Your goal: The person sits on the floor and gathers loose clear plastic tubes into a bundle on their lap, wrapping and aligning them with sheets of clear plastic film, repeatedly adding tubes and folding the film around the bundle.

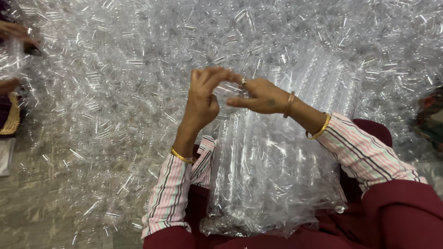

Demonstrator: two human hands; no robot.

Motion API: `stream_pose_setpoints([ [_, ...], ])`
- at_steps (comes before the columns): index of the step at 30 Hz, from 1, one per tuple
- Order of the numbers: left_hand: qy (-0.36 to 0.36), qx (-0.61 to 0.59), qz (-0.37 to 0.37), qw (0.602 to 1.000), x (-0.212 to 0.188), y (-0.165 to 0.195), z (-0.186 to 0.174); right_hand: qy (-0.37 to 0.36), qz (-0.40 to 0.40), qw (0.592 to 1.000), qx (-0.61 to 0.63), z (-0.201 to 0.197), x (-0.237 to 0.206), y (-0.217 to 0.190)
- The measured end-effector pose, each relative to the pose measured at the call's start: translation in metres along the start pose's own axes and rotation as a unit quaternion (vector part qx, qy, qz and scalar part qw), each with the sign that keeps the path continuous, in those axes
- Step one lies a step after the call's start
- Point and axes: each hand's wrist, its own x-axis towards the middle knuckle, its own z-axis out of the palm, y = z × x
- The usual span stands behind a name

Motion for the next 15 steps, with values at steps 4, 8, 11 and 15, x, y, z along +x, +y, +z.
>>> stream_pose_setpoints([
  [4, 0.095, -0.371, -0.119, 0.916, -0.003, -0.018, 0.004, -0.023, -0.074, 0.906, 0.416, -0.011, -0.007, 0.01],
  [8, 0.041, -0.178, -0.365, 0.913, -0.019, -0.091, 0.021, -0.023, -0.109, 0.79, 0.603, -0.023, -0.012, 0.018],
  [11, -0.135, 0.042, -0.342, 0.929, -0.048, -0.123, 0.05, -0.045, -0.141, 0.752, 0.643, -0.024, -0.013, 0.02],
  [15, -0.15, 0.165, -0.278, 0.934, -0.068, -0.126, 0.082, -0.009, -0.133, 0.77, 0.624, -0.019, -0.008, 0.023],
])
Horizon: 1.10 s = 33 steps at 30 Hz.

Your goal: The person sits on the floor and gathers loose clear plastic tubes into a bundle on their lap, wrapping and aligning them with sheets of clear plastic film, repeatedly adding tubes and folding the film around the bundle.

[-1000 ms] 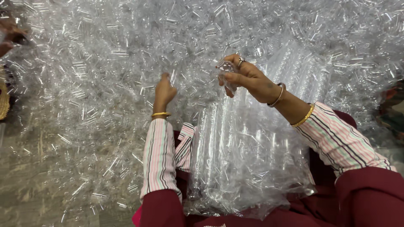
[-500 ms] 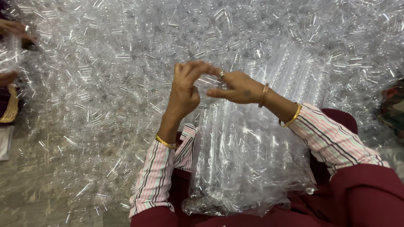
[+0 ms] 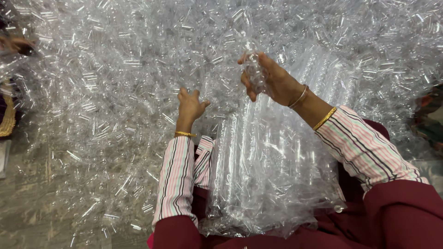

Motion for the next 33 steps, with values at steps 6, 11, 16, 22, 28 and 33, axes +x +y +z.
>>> stream_pose_setpoints([
  [6, -0.082, -0.127, -0.061, 0.987, 0.0, 0.012, 0.001, 0.075, 0.038, 0.995, -0.046, -0.001, 0.003, 0.008],
  [11, -0.025, -0.143, 0.084, 0.986, 0.007, 0.033, 0.016, 0.053, 0.035, 0.998, -0.029, 0.001, 0.002, 0.007],
  [16, -0.032, -0.29, -0.049, 0.955, 0.013, 0.044, 0.006, 0.051, 0.048, 0.997, -0.021, 0.002, 0.002, 0.006],
  [22, 0.21, -0.762, 0.018, 0.612, 0.009, 0.102, -0.033, 0.048, 0.086, 0.995, -0.014, 0.008, 0.005, 0.013],
  [28, 0.209, -0.802, 0.068, 0.555, -0.01, 0.147, -0.034, -0.023, 0.068, 0.994, 0.083, 0.006, 0.0, 0.02],
  [33, 0.226, -0.878, 0.064, 0.418, -0.008, 0.145, -0.034, -0.015, 0.019, 0.983, 0.183, 0.002, -0.006, 0.027],
])
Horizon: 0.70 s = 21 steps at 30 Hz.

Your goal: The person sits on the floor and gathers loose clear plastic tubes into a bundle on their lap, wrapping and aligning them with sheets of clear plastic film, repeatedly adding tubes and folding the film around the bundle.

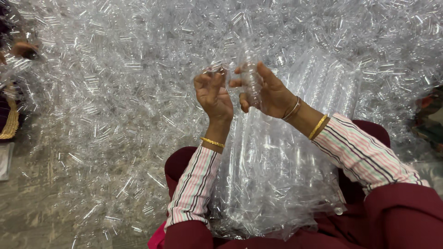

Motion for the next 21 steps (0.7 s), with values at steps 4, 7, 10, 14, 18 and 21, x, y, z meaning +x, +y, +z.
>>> stream_pose_setpoints([
  [4, 0.051, -0.05, -0.053, 0.996, -0.001, 0.001, 0.002, 0.016, 0.009, 1.0, 0.005, -0.003, -0.001, 0.0],
  [7, -0.026, 0.0, -0.016, 1.0, -0.006, 0.002, 0.006, -0.007, 0.017, 0.999, 0.038, -0.005, -0.003, -0.002],
  [10, -0.082, 0.065, 0.001, 0.995, -0.014, 0.004, 0.011, -0.008, 0.016, 0.997, 0.069, -0.005, -0.005, -0.003],
  [14, -0.123, 0.153, 0.018, 0.98, -0.023, 0.008, 0.013, -0.003, 0.022, 0.997, 0.068, -0.004, -0.007, -0.004],
  [18, -0.133, 0.238, 0.047, 0.961, -0.026, 0.012, 0.011, 0.011, 0.055, 0.993, 0.105, -0.001, -0.009, -0.005],
  [21, -0.158, 0.314, 0.092, 0.932, -0.026, 0.016, 0.009, 0.018, 0.068, 0.987, 0.147, 0.002, -0.012, -0.004],
])
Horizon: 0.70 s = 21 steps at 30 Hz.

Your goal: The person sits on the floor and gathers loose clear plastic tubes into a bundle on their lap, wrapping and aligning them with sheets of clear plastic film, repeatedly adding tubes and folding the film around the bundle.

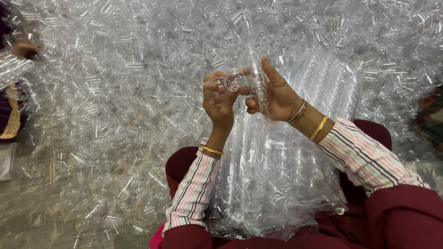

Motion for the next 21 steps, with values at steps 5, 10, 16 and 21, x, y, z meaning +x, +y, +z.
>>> stream_pose_setpoints([
  [5, -0.039, -0.013, -0.009, 0.999, -0.001, 0.011, -0.001, -0.027, -0.01, 0.998, 0.053, 0.007, -0.007, 0.006],
  [10, -0.07, -0.051, -0.017, 0.996, -0.005, 0.023, 0.002, -0.084, -0.072, 0.992, 0.057, 0.013, -0.015, 0.009],
  [16, -0.056, -0.121, -0.082, 0.988, 0.003, 0.022, -0.007, -0.068, -0.111, 0.991, 0.023, 0.008, -0.016, 0.004],
  [21, -0.008, -0.057, -0.125, 0.99, 0.037, 0.034, -0.046, 0.015, -0.181, 0.979, -0.095, 0.005, -0.022, -0.017],
])
